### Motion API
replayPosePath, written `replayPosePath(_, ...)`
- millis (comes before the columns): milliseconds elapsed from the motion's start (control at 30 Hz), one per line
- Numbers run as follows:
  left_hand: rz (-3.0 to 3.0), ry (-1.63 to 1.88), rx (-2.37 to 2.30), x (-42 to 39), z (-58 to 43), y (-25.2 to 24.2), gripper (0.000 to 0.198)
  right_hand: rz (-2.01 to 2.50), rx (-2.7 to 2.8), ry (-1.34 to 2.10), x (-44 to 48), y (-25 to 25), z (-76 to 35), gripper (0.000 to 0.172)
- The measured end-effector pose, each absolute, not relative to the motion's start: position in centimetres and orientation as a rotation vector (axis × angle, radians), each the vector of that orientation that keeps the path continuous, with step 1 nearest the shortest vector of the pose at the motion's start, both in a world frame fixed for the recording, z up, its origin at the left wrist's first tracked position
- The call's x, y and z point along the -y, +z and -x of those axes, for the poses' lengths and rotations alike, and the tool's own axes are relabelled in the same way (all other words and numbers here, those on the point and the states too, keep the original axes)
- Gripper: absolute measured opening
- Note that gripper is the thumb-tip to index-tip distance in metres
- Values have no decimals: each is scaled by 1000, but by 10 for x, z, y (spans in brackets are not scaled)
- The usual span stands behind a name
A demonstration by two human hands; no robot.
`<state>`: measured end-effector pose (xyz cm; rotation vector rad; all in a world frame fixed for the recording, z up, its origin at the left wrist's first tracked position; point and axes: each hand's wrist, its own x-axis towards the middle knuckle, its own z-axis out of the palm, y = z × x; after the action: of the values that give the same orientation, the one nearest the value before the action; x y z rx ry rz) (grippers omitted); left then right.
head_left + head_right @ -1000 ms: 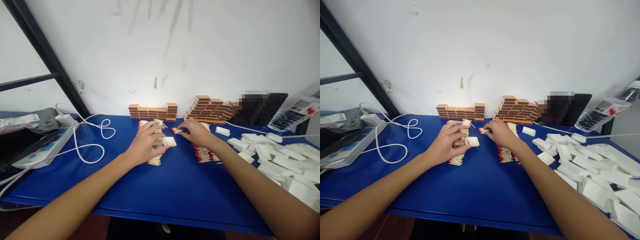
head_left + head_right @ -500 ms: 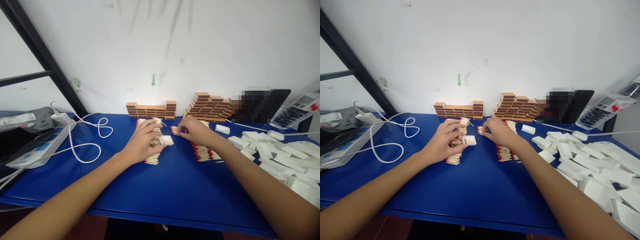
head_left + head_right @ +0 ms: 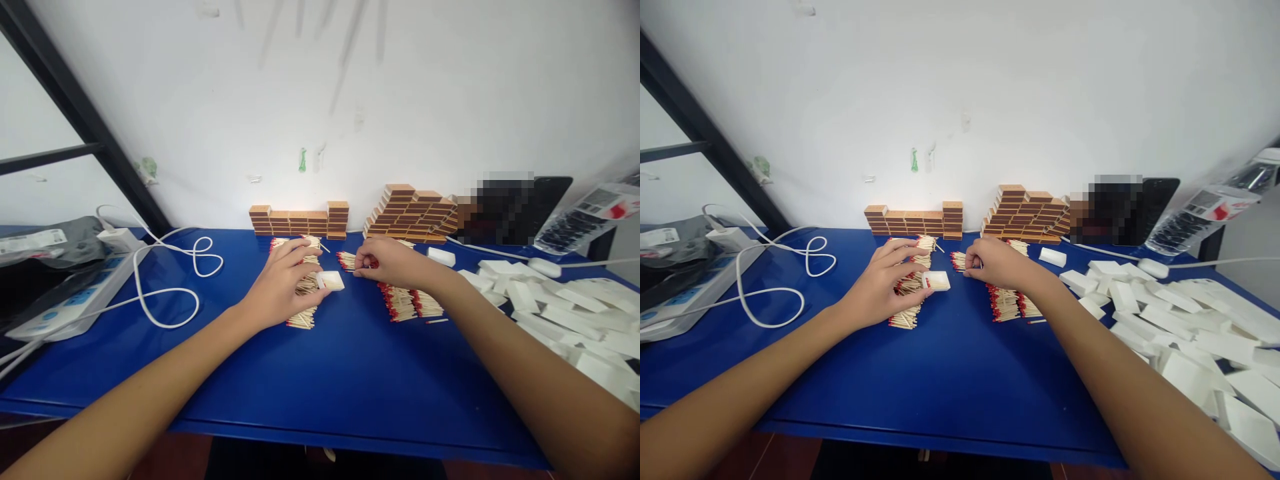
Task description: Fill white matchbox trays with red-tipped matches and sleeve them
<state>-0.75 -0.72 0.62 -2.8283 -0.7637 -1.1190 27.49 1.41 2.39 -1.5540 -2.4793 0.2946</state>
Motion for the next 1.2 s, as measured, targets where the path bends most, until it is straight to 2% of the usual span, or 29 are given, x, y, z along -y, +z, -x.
replayPosePath(167,2821,-1130,755,8,7,6,21,1565,2420,263,-15,23,-273,14)
replayPosePath(500,2819,-1124,750,9,7,8,21,1658,2407,354,-11,25,-271,9)
replayPosePath(667,2824,-1096,764,9,7,7,23,1709,2412,516,-8,31,-272,4)
replayPosePath(933,2824,-1088,769,9,6,8,22,1699,2445,414,-8,31,-271,6)
replayPosePath(1200,2842,-1064,774,10,6,9,23,1728,2454,501,-8,30,-273,6)
